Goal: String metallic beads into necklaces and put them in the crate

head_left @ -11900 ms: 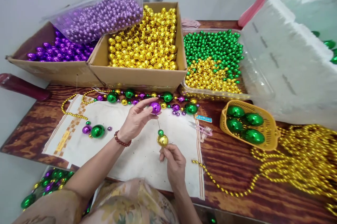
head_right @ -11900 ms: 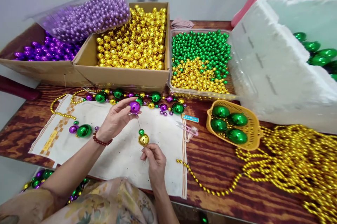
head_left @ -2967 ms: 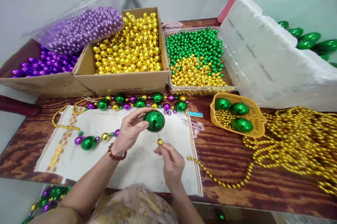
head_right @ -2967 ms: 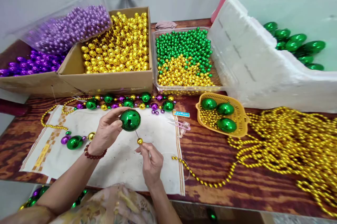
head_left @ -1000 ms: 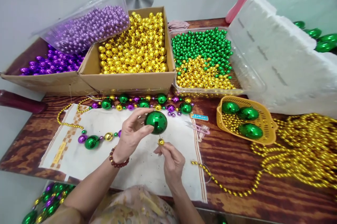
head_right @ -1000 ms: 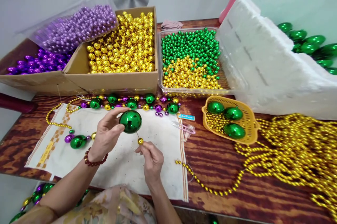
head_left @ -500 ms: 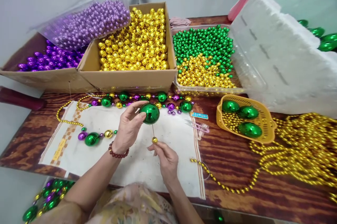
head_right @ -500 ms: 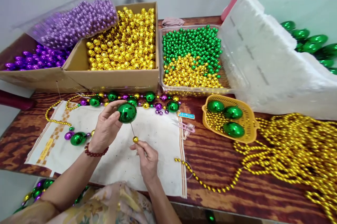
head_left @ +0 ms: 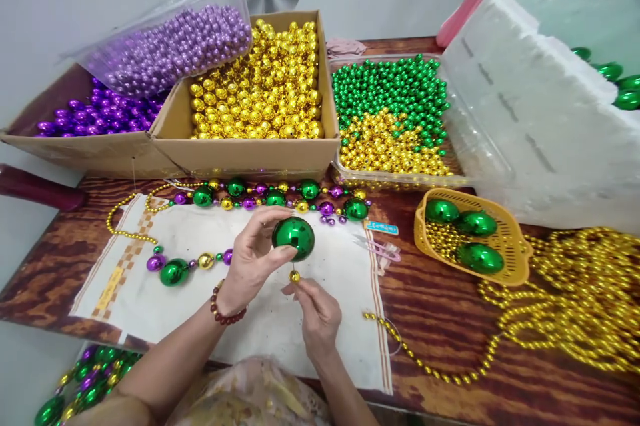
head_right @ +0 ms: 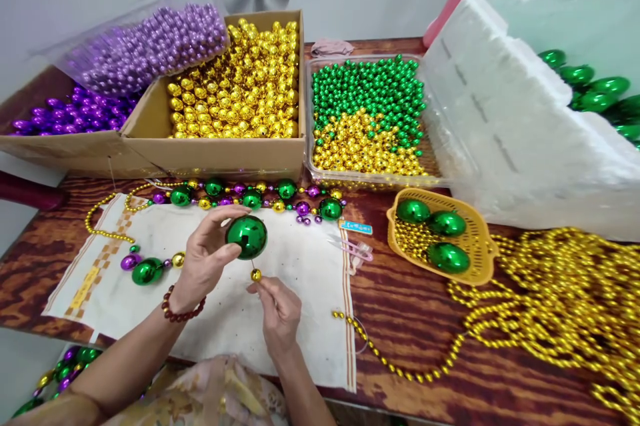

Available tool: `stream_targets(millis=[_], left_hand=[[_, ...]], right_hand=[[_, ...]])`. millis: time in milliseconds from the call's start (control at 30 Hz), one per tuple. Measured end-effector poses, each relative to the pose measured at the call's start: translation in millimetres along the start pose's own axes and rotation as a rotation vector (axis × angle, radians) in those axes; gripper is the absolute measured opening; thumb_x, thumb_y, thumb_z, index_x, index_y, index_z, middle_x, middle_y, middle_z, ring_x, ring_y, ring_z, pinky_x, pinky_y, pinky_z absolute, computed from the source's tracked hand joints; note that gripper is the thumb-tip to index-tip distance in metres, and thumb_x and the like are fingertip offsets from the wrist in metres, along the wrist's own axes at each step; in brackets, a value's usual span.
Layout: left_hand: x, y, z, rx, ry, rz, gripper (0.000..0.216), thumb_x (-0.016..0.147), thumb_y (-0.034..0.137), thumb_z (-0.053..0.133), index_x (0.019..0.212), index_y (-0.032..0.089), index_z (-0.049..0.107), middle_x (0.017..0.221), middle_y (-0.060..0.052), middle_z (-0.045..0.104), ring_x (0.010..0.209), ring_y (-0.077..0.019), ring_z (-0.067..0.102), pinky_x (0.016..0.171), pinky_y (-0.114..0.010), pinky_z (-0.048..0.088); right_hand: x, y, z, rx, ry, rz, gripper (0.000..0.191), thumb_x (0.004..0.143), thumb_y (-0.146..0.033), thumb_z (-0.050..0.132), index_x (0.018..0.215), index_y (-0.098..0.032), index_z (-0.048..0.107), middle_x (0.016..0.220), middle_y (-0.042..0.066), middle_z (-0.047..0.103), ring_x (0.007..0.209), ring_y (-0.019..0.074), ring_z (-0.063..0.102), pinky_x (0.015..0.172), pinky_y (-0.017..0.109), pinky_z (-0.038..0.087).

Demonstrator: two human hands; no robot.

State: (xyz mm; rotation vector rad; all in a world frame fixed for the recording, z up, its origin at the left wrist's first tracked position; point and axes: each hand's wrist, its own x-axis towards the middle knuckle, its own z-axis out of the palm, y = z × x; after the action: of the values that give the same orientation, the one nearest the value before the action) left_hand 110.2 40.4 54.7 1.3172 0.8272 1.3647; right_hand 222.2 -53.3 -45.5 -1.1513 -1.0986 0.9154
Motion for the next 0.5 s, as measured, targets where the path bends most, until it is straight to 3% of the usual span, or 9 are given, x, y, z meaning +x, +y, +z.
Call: stream_targets(millis=[267,500], left_hand=[[-3.3,-8.8,-3.4,-0.038,0.046,-0.1,0.037,0.079,0.034,0.076,0.114,0.025,0.07,0.114,-0.008,0.064,0.102,-0.0211,0.061,0.088,-0.03,0.052],[6.8,-6.1,-2.2,-0.207,0.13,-0.221,0.035,0.074,0.035,0.08,0.105,0.022,0.071,0.104,-0.007,0.068,0.085,-0.0155,0.063,0.073,-0.024,0.053]], right_hand=[[-4.8,0.5,1.6,0.079,0.114,0.087,0.015,0.091,-0.018,0.057,0.087,-0.017,0.072,0.069,0.003,0.072,0.057,0.0148,0.06,0.054,0.027,0.049],[-1.3,-5.9,9.7,0.115,0.054,0.145,0.016,0.092,-0.02,0.057,0.085,-0.018,0.071,0.069,0.003,0.072,0.059,0.014,0.06,0.057,0.027,0.049]])
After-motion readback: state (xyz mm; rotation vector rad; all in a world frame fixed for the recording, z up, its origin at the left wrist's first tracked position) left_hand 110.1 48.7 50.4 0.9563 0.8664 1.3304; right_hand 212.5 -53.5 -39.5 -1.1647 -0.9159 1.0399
